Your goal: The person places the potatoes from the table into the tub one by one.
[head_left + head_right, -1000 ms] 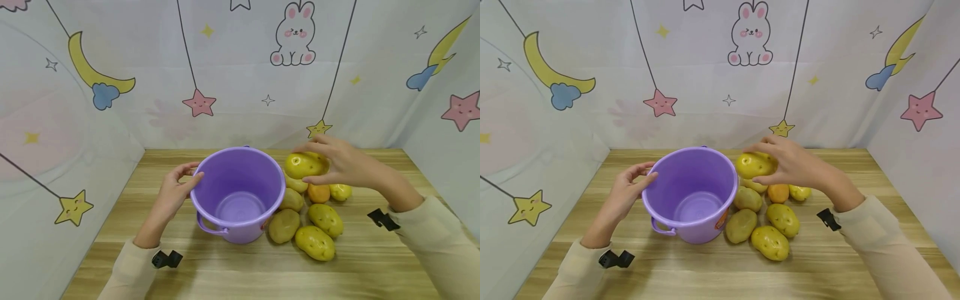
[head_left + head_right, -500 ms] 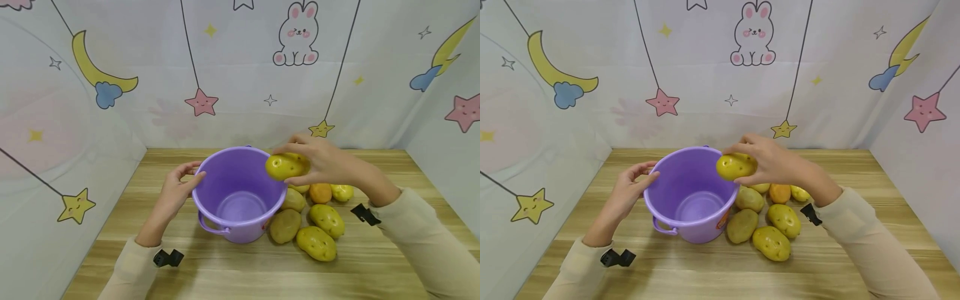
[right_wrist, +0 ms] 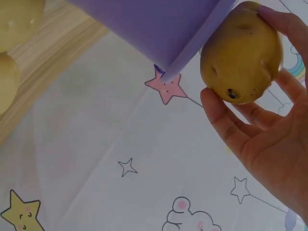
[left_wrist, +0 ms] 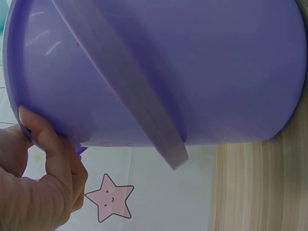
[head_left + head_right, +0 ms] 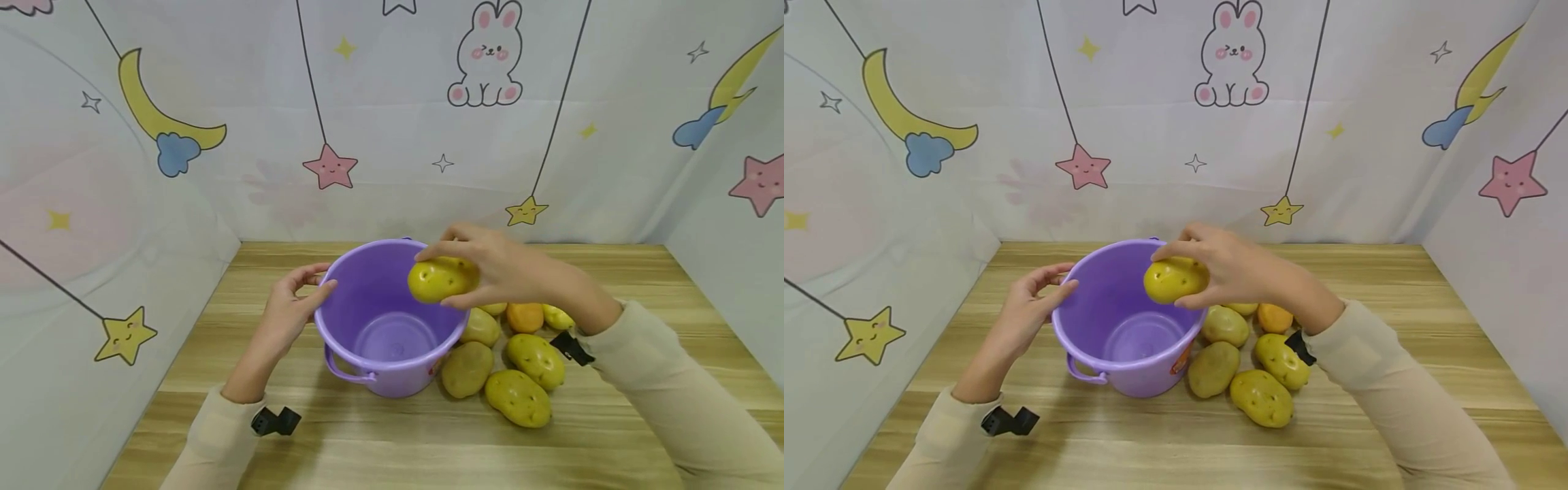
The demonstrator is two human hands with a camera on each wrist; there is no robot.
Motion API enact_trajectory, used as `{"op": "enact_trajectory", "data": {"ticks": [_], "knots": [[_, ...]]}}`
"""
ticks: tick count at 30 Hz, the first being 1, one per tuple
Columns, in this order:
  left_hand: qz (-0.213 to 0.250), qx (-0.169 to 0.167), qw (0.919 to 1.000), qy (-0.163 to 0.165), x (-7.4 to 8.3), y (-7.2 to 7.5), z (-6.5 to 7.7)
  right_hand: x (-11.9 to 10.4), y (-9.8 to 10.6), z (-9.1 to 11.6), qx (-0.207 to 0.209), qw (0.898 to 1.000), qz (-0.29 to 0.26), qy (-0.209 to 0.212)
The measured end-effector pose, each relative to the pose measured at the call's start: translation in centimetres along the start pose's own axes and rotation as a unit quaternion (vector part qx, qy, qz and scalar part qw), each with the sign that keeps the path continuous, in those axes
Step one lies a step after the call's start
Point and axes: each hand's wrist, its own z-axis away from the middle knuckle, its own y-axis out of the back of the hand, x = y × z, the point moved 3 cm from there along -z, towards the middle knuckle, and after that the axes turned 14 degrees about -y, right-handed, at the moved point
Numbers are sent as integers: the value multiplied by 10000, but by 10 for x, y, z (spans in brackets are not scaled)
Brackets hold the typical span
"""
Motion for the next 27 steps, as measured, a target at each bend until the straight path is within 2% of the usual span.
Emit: {"op": "enact_trajectory", "data": {"ticks": [9,21,27], "knots": [[68,1,10000,2,-1,-1,0,-5,-9,-7,-244,9995,-48,203],[65,35,10000,-10,0,-1,1,-5,-14,-8,-276,9989,40,373],[104,34,9999,-21,0,-1,1,-4,-12,-9,-175,9981,-89,583]]}}
